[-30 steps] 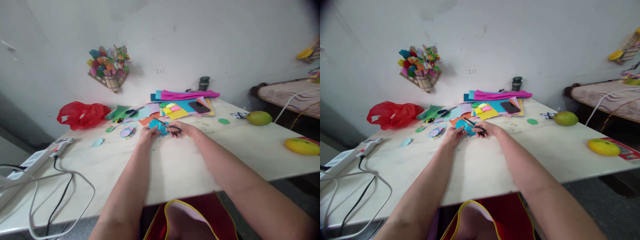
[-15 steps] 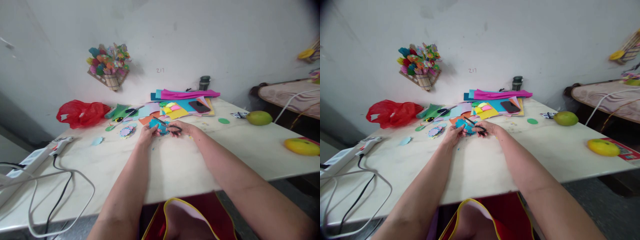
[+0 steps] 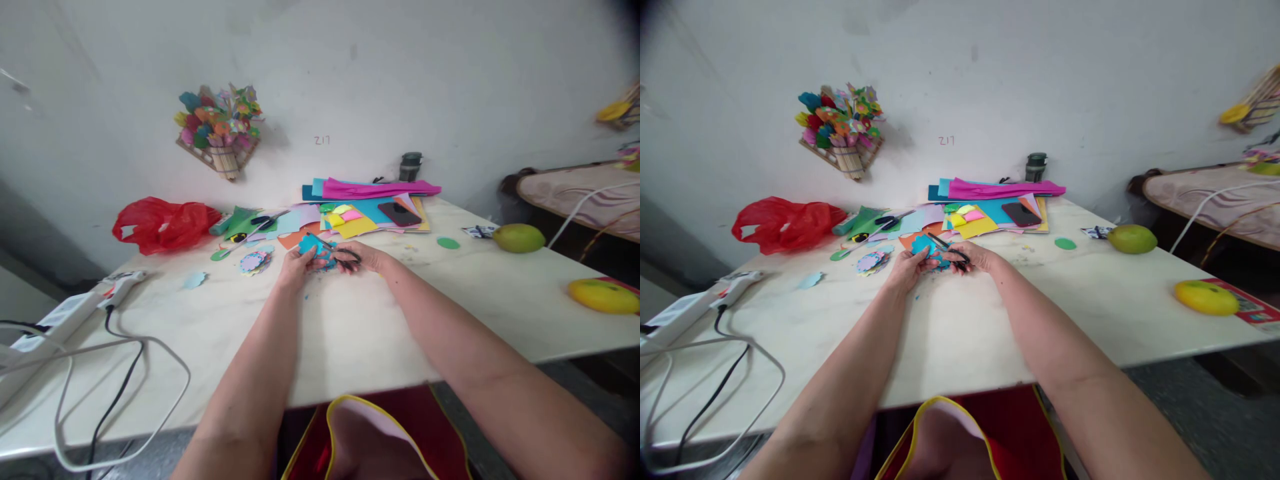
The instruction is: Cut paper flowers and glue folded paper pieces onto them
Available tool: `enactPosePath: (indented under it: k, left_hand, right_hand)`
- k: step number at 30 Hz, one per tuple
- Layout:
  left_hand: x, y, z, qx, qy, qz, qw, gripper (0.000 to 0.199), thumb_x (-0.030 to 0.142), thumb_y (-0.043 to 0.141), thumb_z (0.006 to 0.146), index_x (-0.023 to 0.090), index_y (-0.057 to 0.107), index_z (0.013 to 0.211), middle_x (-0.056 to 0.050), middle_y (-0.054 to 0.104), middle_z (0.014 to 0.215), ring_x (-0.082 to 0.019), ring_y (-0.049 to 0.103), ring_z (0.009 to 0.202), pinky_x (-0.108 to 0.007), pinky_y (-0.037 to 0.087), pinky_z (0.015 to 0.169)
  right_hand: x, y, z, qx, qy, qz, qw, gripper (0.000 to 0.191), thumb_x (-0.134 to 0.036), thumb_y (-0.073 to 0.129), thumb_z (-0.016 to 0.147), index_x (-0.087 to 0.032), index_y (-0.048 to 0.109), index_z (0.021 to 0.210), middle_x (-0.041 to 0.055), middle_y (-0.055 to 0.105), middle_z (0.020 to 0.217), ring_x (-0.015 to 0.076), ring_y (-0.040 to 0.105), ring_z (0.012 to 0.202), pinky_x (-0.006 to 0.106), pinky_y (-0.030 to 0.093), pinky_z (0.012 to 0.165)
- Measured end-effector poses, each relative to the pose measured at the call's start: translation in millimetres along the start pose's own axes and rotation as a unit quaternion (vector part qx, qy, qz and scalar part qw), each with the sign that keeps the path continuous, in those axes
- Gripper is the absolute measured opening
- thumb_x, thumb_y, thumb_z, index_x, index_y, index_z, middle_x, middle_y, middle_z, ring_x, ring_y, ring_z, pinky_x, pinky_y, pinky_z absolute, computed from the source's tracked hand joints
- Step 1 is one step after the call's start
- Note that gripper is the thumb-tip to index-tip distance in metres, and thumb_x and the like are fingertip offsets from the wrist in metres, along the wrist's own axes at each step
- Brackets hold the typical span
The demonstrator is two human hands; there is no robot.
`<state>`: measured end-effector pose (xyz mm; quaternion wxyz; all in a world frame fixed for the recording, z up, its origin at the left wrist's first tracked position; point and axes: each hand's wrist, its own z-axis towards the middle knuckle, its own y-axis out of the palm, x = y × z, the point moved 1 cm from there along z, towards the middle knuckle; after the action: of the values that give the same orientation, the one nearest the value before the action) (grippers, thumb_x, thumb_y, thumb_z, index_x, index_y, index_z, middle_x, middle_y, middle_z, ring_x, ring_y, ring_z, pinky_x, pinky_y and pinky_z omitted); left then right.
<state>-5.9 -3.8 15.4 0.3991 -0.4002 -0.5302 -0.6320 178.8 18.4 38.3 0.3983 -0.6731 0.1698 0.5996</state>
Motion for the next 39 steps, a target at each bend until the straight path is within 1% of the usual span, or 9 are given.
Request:
enactPosePath:
  k: [4,10,17,21,27,31,39]
  left_hand:
    - [0,0.4,0,0.008,0.0,-0.007,1.0,0.035,0.032,0.081,0.062,0.011,0.064,0.085,-0.009,0.072,0.076,-0.017,0.067,0.058,-0.029,0.056,0.063]
    - [0,1.6,0,0.005,0.004,-0.016,1.0,0.034,0.031,0.08,0.063,0.011,0.064,0.085,-0.009,0.072,0.075,-0.018,0.068,0.061,-0.029,0.057,0.064]
    - [0,2.1,0,0.013,-0.005,-0.019,1.0,0.031,0.029,0.079,0.065,0.01,0.064,0.084,-0.009,0.072,0.075,-0.018,0.069,0.061,-0.029,0.057,0.065]
    - [1,2.4,-1,0.014,-0.006,-0.022,1.0,0.029,0.028,0.078,0.066,0.01,0.064,0.084,-0.01,0.072,0.074,-0.018,0.069,0.061,-0.028,0.056,0.063]
    - [0,2.5,0,0.021,-0.012,-0.021,0.999,0.028,0.03,0.077,0.068,0.01,0.064,0.083,-0.009,0.072,0.072,-0.017,0.068,0.059,-0.029,0.056,0.063]
    - [0,2.5,0,0.022,-0.013,-0.022,0.999,0.028,0.03,0.076,0.069,0.01,0.063,0.083,-0.01,0.071,0.072,-0.017,0.068,0.059,-0.03,0.057,0.064]
    - [1,2.8,0,0.025,-0.011,-0.029,0.999,0.03,0.031,0.078,0.066,0.011,0.063,0.082,-0.008,0.072,0.073,-0.017,0.069,0.06,-0.029,0.058,0.062]
  right_hand:
    - [-2,1,0,0.006,-0.001,0.011,1.0,0.032,-0.046,0.057,0.081,-0.015,0.053,0.079,-0.0003,0.061,0.055,0.0075,0.051,0.039,0.017,0.03,0.032]
    - [-3,3,0,0.006,-0.003,0.033,0.999,0.034,-0.048,0.058,0.08,-0.014,0.053,0.079,0.0004,0.061,0.056,0.0078,0.051,0.039,0.017,0.031,0.031]
    - [5,3,6,0.007,0.0,0.034,0.999,0.035,-0.049,0.058,0.08,-0.015,0.051,0.078,-0.0001,0.061,0.056,0.0078,0.052,0.038,0.016,0.031,0.03]
    - [10,2,10,0.01,-0.004,0.028,1.0,0.035,-0.05,0.056,0.081,-0.015,0.053,0.078,0.0,0.062,0.056,0.0078,0.052,0.038,0.016,0.031,0.029]
    - [11,3,12,0.013,0.004,0.036,0.999,0.033,-0.048,0.056,0.081,-0.015,0.054,0.078,-0.0007,0.061,0.054,0.0081,0.052,0.037,0.016,0.03,0.028]
    - [16,2,14,0.011,0.001,0.036,0.999,0.033,-0.048,0.056,0.082,-0.016,0.054,0.083,-0.0006,0.062,0.055,0.0081,0.052,0.038,0.017,0.031,0.029]
    - [16,2,14,0.023,-0.007,0.019,1.0,0.03,-0.047,0.057,0.082,-0.016,0.054,0.083,-0.0023,0.059,0.055,0.007,0.05,0.038,0.016,0.03,0.029]
